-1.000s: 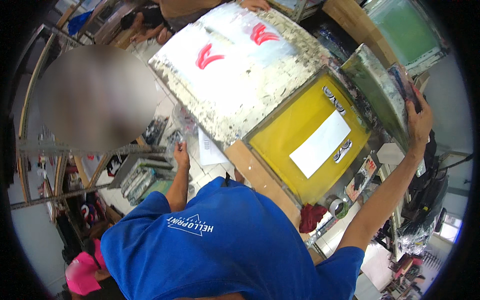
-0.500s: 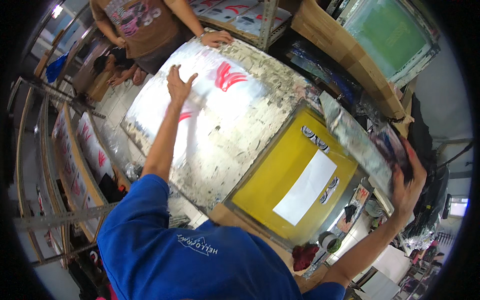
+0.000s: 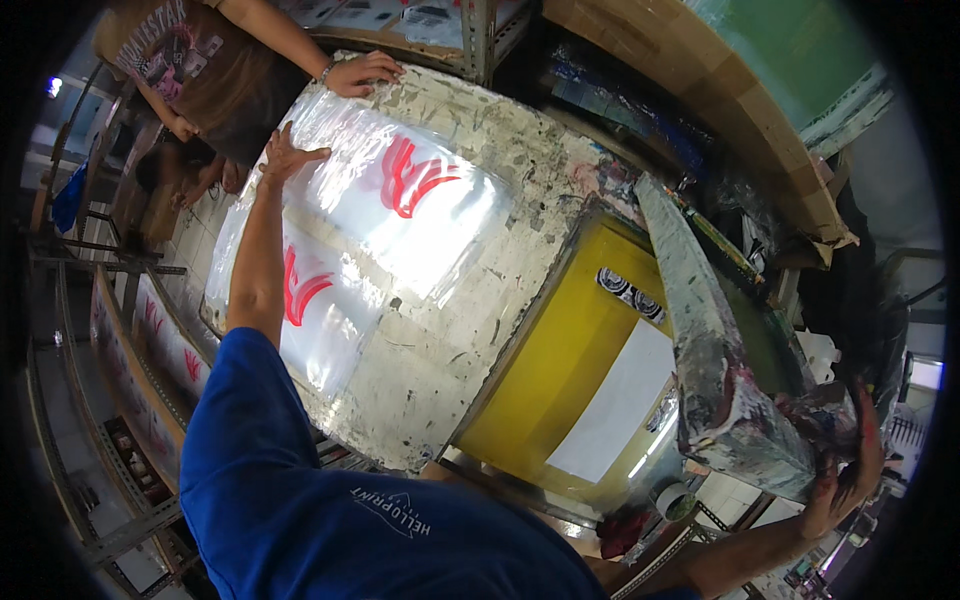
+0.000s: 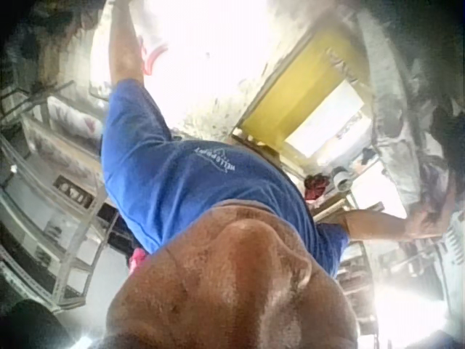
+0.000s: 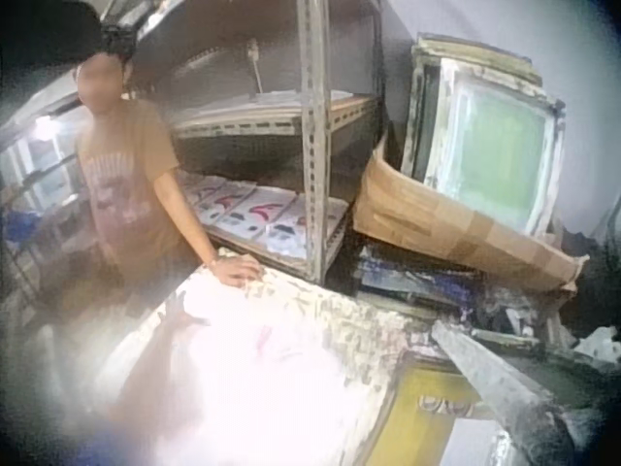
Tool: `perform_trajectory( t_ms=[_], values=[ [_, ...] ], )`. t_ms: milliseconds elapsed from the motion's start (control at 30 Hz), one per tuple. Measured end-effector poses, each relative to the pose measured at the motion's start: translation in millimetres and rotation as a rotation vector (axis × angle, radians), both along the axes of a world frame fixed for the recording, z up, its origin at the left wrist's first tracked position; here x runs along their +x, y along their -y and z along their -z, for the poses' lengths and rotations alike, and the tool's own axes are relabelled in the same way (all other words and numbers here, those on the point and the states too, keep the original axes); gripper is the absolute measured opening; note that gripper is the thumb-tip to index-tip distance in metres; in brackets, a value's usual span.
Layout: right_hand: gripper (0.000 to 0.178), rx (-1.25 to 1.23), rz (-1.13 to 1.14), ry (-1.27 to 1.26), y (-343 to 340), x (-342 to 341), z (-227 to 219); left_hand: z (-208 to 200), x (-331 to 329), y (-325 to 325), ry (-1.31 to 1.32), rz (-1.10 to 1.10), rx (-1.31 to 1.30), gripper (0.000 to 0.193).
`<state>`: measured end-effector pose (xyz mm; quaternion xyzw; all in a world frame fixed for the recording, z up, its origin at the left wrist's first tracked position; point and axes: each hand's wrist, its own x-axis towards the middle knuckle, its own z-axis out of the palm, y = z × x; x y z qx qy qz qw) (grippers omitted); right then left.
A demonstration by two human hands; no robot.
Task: The person performs screen printing by placing a white sheet under a screen frame, applying red ink with a squeegee, and pulling the ink across the screen to transfer a red logo onto the sheet. The person repeats this process on multiple sheets, removing and stacking printed sheets between cycles.
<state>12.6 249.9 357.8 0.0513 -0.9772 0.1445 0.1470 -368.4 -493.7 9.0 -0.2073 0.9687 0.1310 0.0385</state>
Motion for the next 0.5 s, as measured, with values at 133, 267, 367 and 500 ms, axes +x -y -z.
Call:
perform_trajectory(
  t_ms=[133, 267, 367, 500],
  values=[
    [0.083, -0.015, -0.015, -0.040, -16, 3, 1, -5, 30, -49, 0.006, 0.069, -0.029, 0.143],
    [0.079, 0.014, -0.007, 0.008, -9, -9, -2, -17, 61, -84, 0.008, 0.092, 0.048, 0.134],
    [0.073, -0.052, -0.096, -0.017, -4, -14, 0, -24, 83, -100, 0.024, 0.116, 0.105, 0.127],
    [0.063, -0.097, -0.181, -0.030, 2, -19, 4, -23, 127, -158, -0.528, 0.187, -0.200, 0.119]
  ],
)
